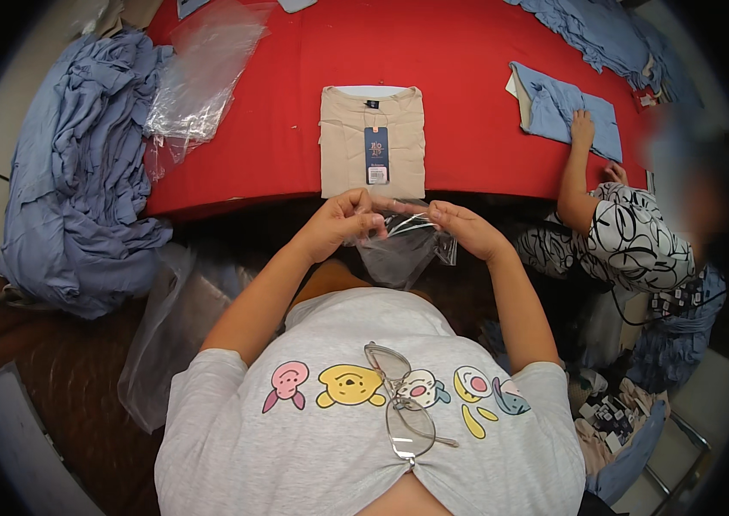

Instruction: The person places folded shirts into plastic bags, smooths the bags to remove air, and seals them on a red surface.

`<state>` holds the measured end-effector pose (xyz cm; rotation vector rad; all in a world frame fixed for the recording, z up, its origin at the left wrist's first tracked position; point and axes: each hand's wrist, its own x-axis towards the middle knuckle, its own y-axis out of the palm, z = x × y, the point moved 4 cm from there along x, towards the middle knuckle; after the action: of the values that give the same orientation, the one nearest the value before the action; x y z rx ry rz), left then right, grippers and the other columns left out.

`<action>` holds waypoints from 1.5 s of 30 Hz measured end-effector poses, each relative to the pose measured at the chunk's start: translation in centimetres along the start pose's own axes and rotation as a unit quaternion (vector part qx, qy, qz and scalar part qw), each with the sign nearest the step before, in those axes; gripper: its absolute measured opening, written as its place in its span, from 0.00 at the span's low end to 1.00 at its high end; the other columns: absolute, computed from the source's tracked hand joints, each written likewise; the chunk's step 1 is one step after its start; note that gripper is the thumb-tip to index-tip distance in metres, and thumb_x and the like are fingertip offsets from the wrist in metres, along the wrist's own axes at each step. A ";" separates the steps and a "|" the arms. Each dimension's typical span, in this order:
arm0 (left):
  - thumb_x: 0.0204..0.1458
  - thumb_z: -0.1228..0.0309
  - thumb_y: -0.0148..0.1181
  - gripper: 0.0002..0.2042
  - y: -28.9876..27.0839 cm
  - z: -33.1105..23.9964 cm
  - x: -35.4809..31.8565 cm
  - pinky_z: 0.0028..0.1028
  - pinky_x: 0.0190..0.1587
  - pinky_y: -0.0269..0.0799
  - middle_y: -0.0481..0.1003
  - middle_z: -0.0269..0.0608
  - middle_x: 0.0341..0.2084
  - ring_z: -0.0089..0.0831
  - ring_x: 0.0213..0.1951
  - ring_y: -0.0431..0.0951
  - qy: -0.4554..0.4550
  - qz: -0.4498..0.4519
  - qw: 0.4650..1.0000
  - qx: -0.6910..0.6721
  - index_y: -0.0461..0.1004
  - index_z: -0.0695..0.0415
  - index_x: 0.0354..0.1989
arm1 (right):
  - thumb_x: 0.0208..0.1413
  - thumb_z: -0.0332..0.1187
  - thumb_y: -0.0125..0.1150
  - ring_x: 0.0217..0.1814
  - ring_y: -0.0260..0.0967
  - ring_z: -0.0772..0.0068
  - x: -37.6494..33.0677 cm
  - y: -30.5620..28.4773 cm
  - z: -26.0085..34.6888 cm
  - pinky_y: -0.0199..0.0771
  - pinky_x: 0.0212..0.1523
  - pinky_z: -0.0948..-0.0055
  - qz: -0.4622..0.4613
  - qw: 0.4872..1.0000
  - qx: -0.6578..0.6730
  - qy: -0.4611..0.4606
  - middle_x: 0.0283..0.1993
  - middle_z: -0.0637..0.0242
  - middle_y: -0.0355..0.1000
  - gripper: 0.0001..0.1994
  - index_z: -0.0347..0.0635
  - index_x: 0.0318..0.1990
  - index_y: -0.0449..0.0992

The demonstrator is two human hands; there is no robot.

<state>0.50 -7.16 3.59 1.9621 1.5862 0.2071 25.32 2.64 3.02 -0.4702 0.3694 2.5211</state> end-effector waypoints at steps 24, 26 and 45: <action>0.60 0.60 0.76 0.14 -8.6 4.2 0.9 0.36 0.62 0.75 0.86 0.36 0.41 0.32 0.55 0.85 -0.197 0.101 0.956 0.194 0.76 0.52 0.32 | 0.69 0.28 0.63 0.32 0.60 0.85 2.6 -2.5 -2.2 0.66 0.36 0.81 -0.154 0.941 0.281 -0.108 0.59 0.60 0.80 0.02 0.44 0.41 0.78; 0.58 0.59 0.77 0.15 -8.3 4.6 1.3 0.37 0.65 0.74 0.85 0.38 0.52 0.32 0.59 0.83 -0.160 0.150 0.912 0.347 0.77 0.53 0.30 | 0.69 0.28 0.62 0.28 0.55 0.87 2.9 -2.6 -1.9 0.63 0.33 0.83 -0.163 0.952 0.240 -0.098 0.62 0.57 0.80 0.02 0.45 0.41 0.76; 0.69 0.54 0.66 0.19 -10.5 11.2 6.6 0.30 0.64 0.72 0.88 0.45 0.47 0.31 0.59 0.83 -0.197 0.065 0.942 0.263 0.90 0.59 0.37 | 0.58 0.32 0.58 0.50 0.79 0.39 5.5 -6.2 -3.7 0.79 0.51 0.47 0.006 0.836 -0.548 -0.031 0.51 0.51 0.82 0.10 0.36 0.42 0.80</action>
<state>-1.15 -3.82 -12.72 2.3190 1.3308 -0.5861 25.40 8.92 -3.51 -0.7692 -1.1800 2.5136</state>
